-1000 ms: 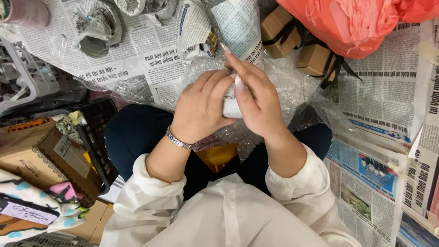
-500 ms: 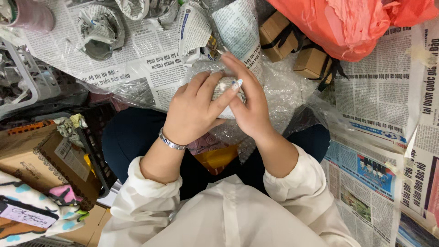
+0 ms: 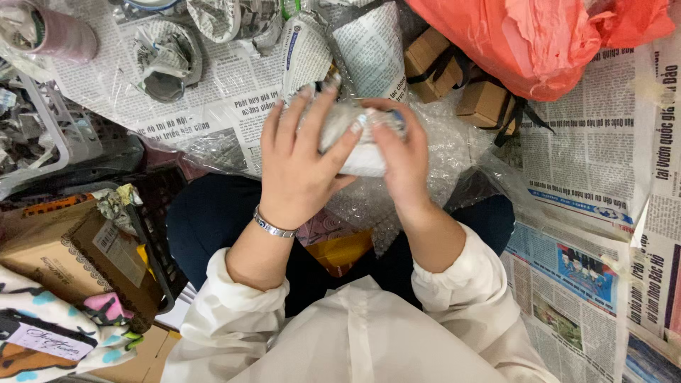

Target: The person sits cross-legged and wraps small items, including a mug and a glass, in newspaper and bubble wrap. They fold the paper around each item, tuck the edges, and place the wrapped items into a pile.

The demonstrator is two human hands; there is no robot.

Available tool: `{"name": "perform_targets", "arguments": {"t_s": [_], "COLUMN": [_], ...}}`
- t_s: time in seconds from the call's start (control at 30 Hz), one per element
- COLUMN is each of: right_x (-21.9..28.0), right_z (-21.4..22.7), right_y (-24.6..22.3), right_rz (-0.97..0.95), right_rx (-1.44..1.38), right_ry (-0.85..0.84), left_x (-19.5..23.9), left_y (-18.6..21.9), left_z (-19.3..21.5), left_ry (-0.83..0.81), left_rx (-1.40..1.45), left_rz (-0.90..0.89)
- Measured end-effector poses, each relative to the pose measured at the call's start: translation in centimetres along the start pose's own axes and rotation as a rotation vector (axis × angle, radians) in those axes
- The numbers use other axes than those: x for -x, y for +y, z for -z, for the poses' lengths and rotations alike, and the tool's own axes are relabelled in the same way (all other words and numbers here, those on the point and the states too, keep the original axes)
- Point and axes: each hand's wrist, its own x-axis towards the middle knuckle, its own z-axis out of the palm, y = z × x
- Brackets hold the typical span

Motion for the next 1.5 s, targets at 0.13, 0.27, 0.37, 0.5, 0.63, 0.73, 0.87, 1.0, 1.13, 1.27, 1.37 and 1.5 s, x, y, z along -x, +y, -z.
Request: {"name": "perform_targets", "arguments": {"t_s": [0.13,0.27,0.37,0.5,0.63,0.73,0.87,1.0,1.13,1.27,1.37,1.5], "right_x": [-0.6,0.0,1.4,0.8,-0.3,0.5,1.6,1.4,0.6,0.8,0.7,0.5], "right_z": [1.1,0.6,-0.7,-1.5,-1.5,-1.3,-1.0,-1.5,-1.9,-1.8,-1.4,-1.6], "right_y": [-0.1,0.2,0.4,-0.2,-1.1,-1.3,-0.7,0.0,-0.3,-0.2,0.1,0.7], "right_rz": [-0.05,0.108,0.169,0.153,0.278,0.219,0.205,0.375,0.496,0.313,0.2,0.247], "right_rx": [-0.398,-0.422,-0.179,-0.087,0.058,0.042,-0.01,0.05,0.153,-0.117,-0.077,-0.159], "right_ry": [0.072,-0.101,-0.075,-0.14,-0.245,-0.202,-0.108,-0.164,-0.219,-0.302,-0.285,-0.25], "left_x": [-0.5,0.2,0.9,0.7,0.4,0.6,0.6,0.5,0.7,1.5,1.6,2.0], "left_y": [-0.3,-0.3,-0.4,-0.7,-0.6,-0.2,0.1,-0.2,-0.6,-0.3,0.1,-0.1], "left_z": [-0.9,-1.6,-1.4,-1.4,-1.9,-2.1,-2.4,-2.4,-2.2,-1.8,-2.2,-2.2], "left_ry": [0.067,0.134,0.11,0.108,0.202,0.214,0.208,0.175,0.144,0.189,0.231,0.213], "left_rx": [0.452,1.109,1.257,1.164,1.18,1.249,1.347,1.572,1.694,1.673,1.654,1.343], "left_rz": [0.095,0.264,0.45,0.464,0.428,0.415,0.381,0.396,0.512,0.576,0.62,0.548]}}
